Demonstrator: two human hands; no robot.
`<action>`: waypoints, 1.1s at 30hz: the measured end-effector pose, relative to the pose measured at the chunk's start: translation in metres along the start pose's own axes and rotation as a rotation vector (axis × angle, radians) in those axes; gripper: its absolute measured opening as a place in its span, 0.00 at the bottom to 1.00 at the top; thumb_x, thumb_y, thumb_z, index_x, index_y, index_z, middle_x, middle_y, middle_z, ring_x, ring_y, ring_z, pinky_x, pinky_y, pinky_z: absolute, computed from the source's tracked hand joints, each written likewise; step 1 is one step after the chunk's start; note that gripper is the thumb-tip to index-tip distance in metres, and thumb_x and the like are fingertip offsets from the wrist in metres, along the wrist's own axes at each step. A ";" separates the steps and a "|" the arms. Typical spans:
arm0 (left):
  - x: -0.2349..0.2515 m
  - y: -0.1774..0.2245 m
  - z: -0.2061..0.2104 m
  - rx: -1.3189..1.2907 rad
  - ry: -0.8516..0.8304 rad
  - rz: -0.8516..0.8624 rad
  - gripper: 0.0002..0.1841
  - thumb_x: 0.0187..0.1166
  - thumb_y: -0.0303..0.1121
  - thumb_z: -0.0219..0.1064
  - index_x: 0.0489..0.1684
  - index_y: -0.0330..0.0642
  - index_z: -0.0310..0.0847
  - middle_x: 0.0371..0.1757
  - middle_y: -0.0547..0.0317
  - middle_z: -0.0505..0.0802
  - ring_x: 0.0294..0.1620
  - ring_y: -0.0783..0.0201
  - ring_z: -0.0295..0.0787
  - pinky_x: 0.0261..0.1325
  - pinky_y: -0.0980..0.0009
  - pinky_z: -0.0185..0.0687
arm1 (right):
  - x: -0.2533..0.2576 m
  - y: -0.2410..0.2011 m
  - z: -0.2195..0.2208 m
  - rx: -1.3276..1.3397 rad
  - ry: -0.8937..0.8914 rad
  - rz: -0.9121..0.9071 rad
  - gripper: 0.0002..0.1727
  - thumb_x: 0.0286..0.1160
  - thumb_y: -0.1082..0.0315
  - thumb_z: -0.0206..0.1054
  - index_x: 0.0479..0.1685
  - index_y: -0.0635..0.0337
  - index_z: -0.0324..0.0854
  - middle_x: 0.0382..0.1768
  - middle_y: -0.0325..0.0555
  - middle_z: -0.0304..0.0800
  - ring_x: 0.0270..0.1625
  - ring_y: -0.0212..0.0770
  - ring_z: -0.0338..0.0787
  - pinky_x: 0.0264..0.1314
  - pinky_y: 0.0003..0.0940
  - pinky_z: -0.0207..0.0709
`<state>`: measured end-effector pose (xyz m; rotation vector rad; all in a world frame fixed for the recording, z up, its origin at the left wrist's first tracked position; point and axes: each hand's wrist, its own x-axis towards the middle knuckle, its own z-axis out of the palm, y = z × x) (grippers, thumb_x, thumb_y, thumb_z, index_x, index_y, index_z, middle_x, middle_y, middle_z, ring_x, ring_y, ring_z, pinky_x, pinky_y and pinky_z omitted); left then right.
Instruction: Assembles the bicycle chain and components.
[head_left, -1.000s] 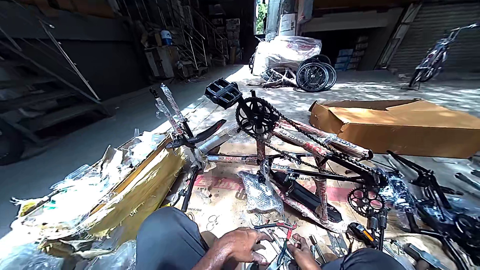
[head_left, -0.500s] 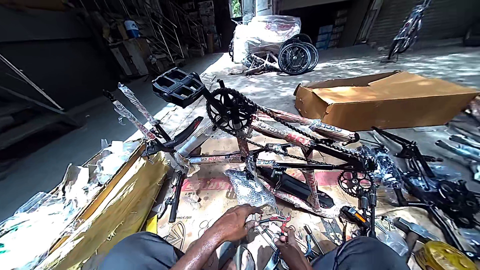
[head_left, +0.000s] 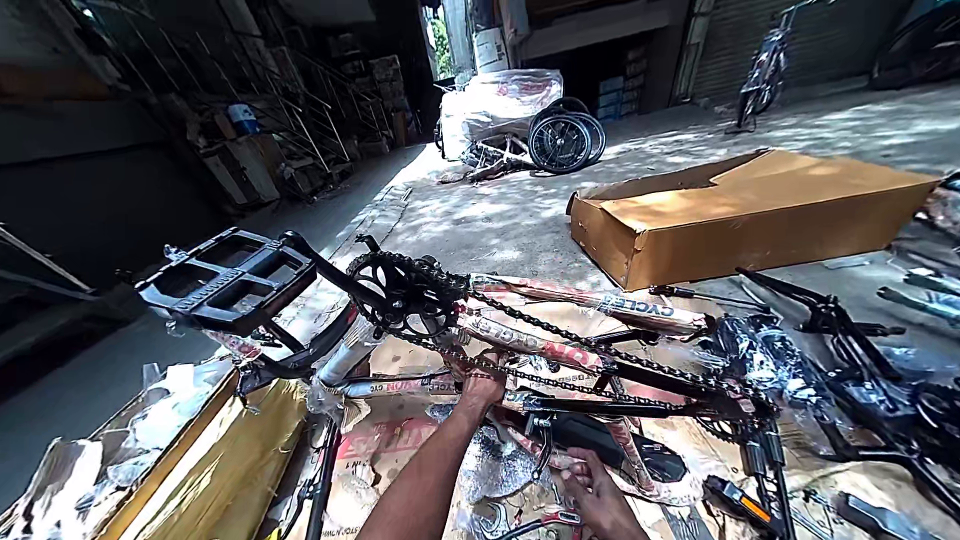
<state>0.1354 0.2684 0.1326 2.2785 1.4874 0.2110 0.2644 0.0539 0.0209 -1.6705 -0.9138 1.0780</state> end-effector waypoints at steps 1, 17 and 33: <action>0.003 0.005 -0.001 -0.002 0.010 -0.037 0.21 0.89 0.38 0.59 0.74 0.34 0.77 0.71 0.32 0.85 0.74 0.36 0.80 0.77 0.37 0.71 | 0.020 -0.003 0.000 -0.040 0.014 -0.029 0.31 0.79 0.60 0.67 0.81 0.57 0.68 0.65 0.54 0.84 0.59 0.47 0.90 0.62 0.47 0.86; -0.001 -0.005 0.001 0.137 -0.136 -0.061 0.24 0.89 0.37 0.58 0.75 0.25 0.76 0.77 0.28 0.80 0.85 0.37 0.69 0.89 0.46 0.56 | 0.116 0.009 -0.012 -0.228 -0.200 -0.234 0.25 0.92 0.62 0.50 0.78 0.69 0.75 0.78 0.57 0.79 0.83 0.40 0.74 0.87 0.29 0.60; -0.017 0.087 -0.060 -0.295 -0.230 0.382 0.27 0.97 0.35 0.42 0.71 0.11 0.69 0.72 0.13 0.77 0.77 0.34 0.77 0.80 0.62 0.68 | 0.125 0.022 0.007 -0.498 0.195 -0.383 0.25 0.86 0.53 0.57 0.60 0.65 0.90 0.59 0.58 0.93 0.66 0.48 0.89 0.76 0.34 0.74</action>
